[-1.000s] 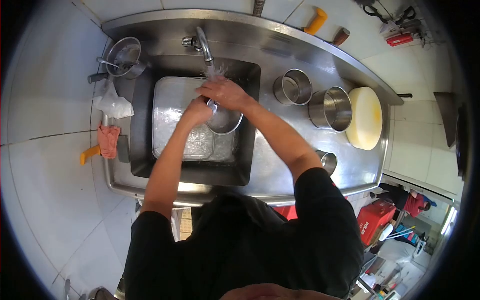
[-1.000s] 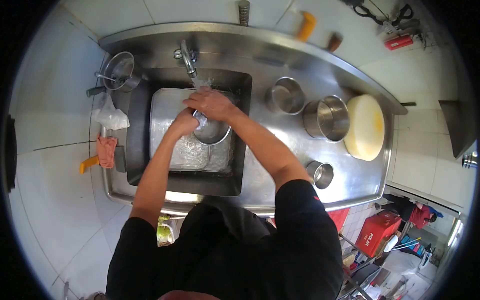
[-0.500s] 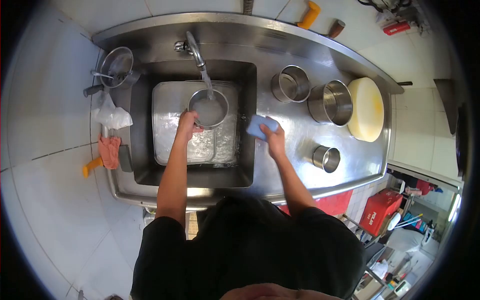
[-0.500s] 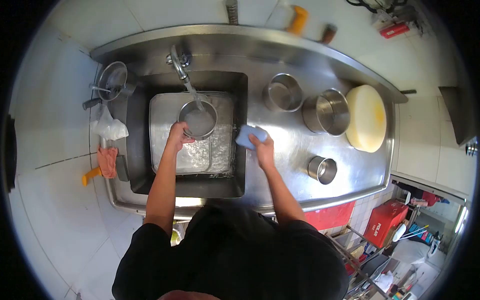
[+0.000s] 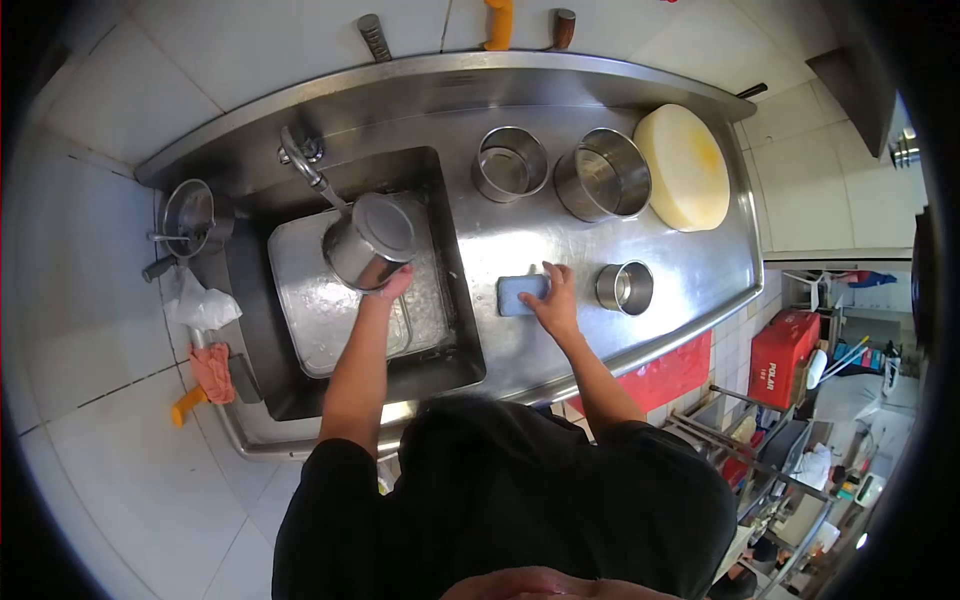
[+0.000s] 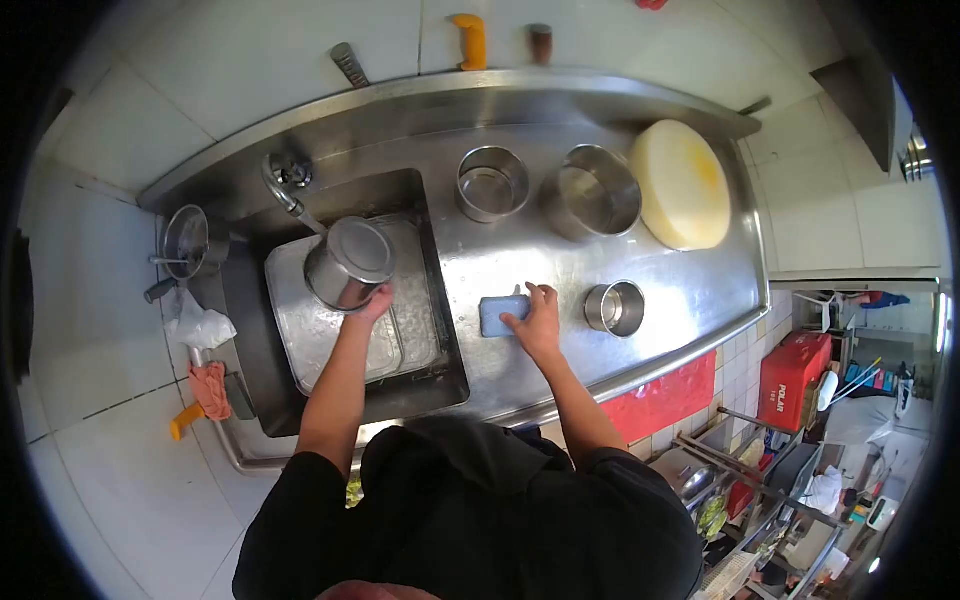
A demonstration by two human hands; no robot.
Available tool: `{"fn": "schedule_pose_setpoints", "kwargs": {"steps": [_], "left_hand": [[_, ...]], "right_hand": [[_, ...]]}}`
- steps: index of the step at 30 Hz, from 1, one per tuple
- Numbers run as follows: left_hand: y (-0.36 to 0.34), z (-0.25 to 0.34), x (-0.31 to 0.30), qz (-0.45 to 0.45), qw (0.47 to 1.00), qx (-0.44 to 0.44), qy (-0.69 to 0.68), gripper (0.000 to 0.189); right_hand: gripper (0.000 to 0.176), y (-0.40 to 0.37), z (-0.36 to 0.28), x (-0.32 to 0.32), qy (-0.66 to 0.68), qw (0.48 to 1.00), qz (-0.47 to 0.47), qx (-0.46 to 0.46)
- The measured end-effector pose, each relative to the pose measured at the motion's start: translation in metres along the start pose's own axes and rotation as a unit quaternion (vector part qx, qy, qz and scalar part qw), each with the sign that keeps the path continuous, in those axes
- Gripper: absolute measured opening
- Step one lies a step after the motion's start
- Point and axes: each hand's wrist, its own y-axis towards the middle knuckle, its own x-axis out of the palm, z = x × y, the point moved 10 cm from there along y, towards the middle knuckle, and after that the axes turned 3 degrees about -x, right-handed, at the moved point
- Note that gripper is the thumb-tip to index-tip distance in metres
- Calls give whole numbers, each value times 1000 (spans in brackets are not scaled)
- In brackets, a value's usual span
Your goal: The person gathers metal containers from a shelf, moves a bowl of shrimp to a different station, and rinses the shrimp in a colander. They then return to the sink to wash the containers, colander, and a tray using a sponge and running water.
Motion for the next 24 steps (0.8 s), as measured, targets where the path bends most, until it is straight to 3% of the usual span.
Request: {"fn": "schedule_pose_setpoints", "kwargs": {"steps": [3, 6, 8, 9, 10, 12, 13, 15, 18, 21, 24], "left_hand": [[11, -47, 29, -65, 992, -103, 40, 32], [25, -76, 87, 60, 975, -11, 215, 34], [49, -71, 96, 186, 953, 57, 231, 35], [64, -68, 127, 189, 916, 62, 349, 31], [79, -66, 176, 127, 858, 110, 486, 27], [87, -53, 241, 177, 721, 189, 643, 26], [103, -49, 260, 173, 624, 209, 732, 26], [133, -49, 296, 157, 400, 245, 869, 26], [168, -60, 296, 226, 284, 167, 917, 29], [201, -65, 273, 226, 226, 80, 944, 32], [195, -73, 286, 250, 177, 67, 950, 32]], "right_hand": [[79, 16, -57, -24, -23, 991, 74, -109], [79, 35, -116, -43, 166, 976, 62, -128], [81, 46, -135, -56, 198, 969, 66, -131], [74, 50, -137, -65, 195, 966, 87, -143], [70, 53, -126, -66, 226, 963, 86, -117], [64, 54, -96, -58, 291, 951, 83, -65], [53, 47, -85, -62, 311, 943, 105, -51], [48, 33, -45, -46, 344, 934, 97, -5], [41, 2, -8, -35, 329, 940, 82, 33], [36, -22, 11, -37, 306, 948, 59, 69], [36, -42, 28, -32, 308, 943, 24, 126]]}}
